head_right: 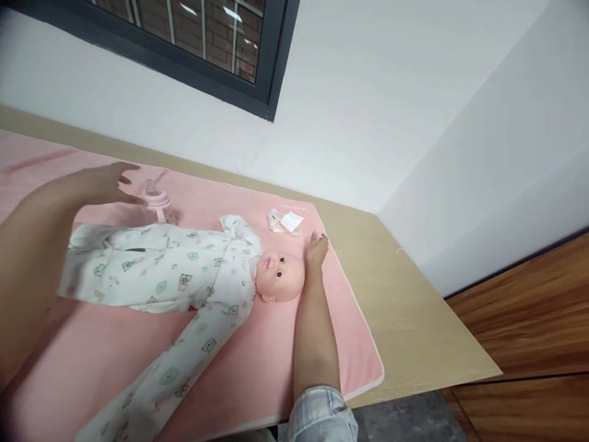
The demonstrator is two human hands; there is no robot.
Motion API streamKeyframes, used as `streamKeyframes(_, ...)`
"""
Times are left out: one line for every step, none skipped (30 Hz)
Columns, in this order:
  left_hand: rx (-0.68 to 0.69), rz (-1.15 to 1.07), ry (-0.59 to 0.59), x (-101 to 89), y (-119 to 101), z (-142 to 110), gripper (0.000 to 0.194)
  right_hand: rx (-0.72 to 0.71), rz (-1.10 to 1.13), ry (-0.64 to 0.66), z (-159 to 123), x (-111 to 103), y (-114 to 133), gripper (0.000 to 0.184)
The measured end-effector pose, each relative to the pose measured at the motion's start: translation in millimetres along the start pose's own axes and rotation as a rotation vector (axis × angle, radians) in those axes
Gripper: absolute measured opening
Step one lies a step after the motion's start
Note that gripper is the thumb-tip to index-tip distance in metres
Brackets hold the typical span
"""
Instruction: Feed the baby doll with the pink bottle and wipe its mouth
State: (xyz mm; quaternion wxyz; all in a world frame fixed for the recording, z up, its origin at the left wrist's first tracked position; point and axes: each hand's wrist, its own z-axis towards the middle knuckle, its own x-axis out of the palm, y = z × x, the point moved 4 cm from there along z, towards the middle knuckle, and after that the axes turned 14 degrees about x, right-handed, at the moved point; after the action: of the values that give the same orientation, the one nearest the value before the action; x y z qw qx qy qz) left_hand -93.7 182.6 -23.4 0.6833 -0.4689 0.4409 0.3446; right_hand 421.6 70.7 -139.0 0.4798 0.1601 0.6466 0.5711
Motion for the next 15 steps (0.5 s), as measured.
streamKeyframes(-0.017,0.038,-0.084,-9.6,-12.3,-7.2,0.087,-0.028,0.013,-0.043,-1.2,-2.6,2.6,0.059)
streamKeyframes(0.003,0.079,-0.189,-19.0,-29.3,-15.6,0.076,-0.067,0.029,-0.094,-2.9,-5.7,5.8,0.055)
streamKeyframes(0.064,0.099,-0.296,-26.7,-50.3,-25.0,0.064,-0.116,0.047,-0.148,-5.0,-9.1,9.3,0.052)
streamKeyframes(0.154,0.092,-0.369,-31.1,-73.9,-34.3,0.055,-0.171,0.063,-0.196,-7.5,-12.2,13.0,0.05)
streamKeyframes(0.263,0.072,-0.401,-31.8,-99.1,-42.9,0.05,-0.225,0.074,-0.229,-10.2,-14.7,16.7,0.048)
streamKeyframes(0.368,0.039,-0.402,-29.5,-124.3,-50.2,0.047,-0.273,0.076,-0.239,-12.9,-15.9,20.1,0.047)
streamKeyframes(0.458,0.013,-0.405,-25.5,-148.5,-55.9,0.045,-0.315,0.067,-0.228,-15.6,-15.9,23.4,0.046)
streamKeyframes(0.546,-0.023,-0.383,-19.3,-171.7,-59.2,0.044,-0.35,0.052,-0.196,-18.3,-14.8,26.4,0.046)
streamKeyframes(0.617,-0.071,-0.318,-10.4,-193.1,-59.5,0.043,-0.377,0.033,-0.148,-21.1,-12.4,29.1,0.046)
streamKeyframes(0.685,-0.131,-0.212,0.7,-213.1,-57.4,0.042,-0.396,0.012,-0.092,-24.0,-9.3,31.4,0.046)
streamKeyframes(0.737,-0.188,-0.101,12.3,-231.1,-53.6,0.041,-0.407,-0.012,-0.037,-27.0,-5.6,33.3,0.047)
streamKeyframes(0.789,-0.228,0.027,24.9,-247.5,-48.6,0.041,-0.417,-0.04,0.017,-29.9,-1.5,35.0,0.047)
streamKeyframes(0.85,-0.247,0.151,37.3,-262.6,-43.4,0.041,-0.425,-0.069,0.068,-32.7,2.9,36.4,0.047)
streamKeyframes(0.9,-0.245,0.27,49.5,-275.6,-37.8,0.041,-0.431,-0.099,0.114,-35.3,7.3,37.7,0.048)
streamKeyframes(0.946,-0.236,0.391,61.5,-286.9,-32.6,0.04,-0.438,-0.126,0.157,-37.6,11.5,38.8,0.048)
